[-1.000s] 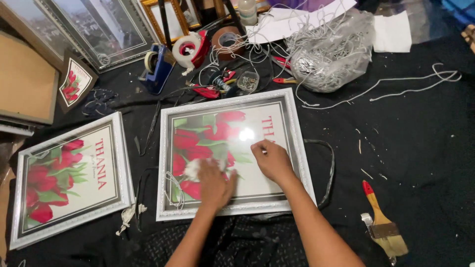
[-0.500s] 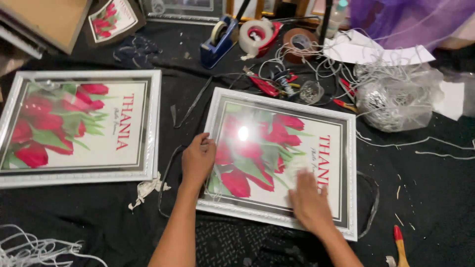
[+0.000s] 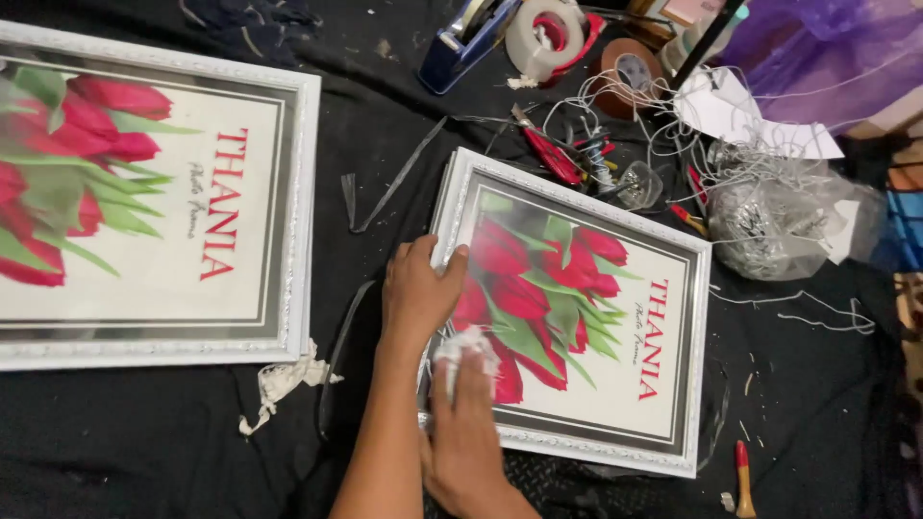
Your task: The person is cleaning the glass and the back of art frames using a cloth and a brush to remove dust and smudges.
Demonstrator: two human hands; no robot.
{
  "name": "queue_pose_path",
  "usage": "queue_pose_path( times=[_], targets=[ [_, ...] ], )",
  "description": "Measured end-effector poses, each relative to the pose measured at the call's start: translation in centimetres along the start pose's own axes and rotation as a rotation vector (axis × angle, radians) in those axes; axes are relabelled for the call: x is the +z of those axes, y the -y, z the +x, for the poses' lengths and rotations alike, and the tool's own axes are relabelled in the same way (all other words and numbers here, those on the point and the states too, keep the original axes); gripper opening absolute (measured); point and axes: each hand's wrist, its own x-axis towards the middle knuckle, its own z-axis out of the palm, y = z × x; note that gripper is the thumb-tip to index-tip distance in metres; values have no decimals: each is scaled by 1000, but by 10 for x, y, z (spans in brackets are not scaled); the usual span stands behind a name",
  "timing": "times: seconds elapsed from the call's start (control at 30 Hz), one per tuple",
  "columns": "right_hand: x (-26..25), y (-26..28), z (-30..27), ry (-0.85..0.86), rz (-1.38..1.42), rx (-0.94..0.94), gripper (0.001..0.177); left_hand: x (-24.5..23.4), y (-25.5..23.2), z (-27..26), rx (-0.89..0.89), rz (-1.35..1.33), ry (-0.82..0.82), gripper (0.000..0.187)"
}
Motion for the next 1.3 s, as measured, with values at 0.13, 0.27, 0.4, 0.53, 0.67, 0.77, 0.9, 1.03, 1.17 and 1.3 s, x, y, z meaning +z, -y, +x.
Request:
queue_pose_path(
  times=[0.13,0.27,0.4,0.53,0.67,0.77,0.9,1.03,1.17,1.3],
  targets=[
    [-32,1,25,75,172,-71,75,-4,-4,-3,-5,-14,37,76],
    [-44,-86,-13,108,-4,53,73,0,1,-3,30,13,2,77],
    [-82,-187,-65,93,-5,647,83,-1,-12,-10,-17,12,9,81],
    [-69,-225,-75,-43,79,908,83,14,-7,-8,6,36,-34,83],
    [-14,-146,-23,-47,18,722,82,21,-8,-10,-9,38,-92,80],
    [-18,-53,22,37,151,246,70,21,-6,-5,-18,-52,-136,76],
    [-56,-21,61,189,351,-119,67,23,7,9,-32,-113,-174,73],
    [-55,-143,52,83,122,-25,65,17,-1,7,-16,-171,-237,67],
    [-88,-279,29,-107,128,441,76,19,-4,9,11,-300,-226,71],
    [-76,-352,42,-276,23,792,90,13,-20,2,-103,-325,-90,74]
  ],
)
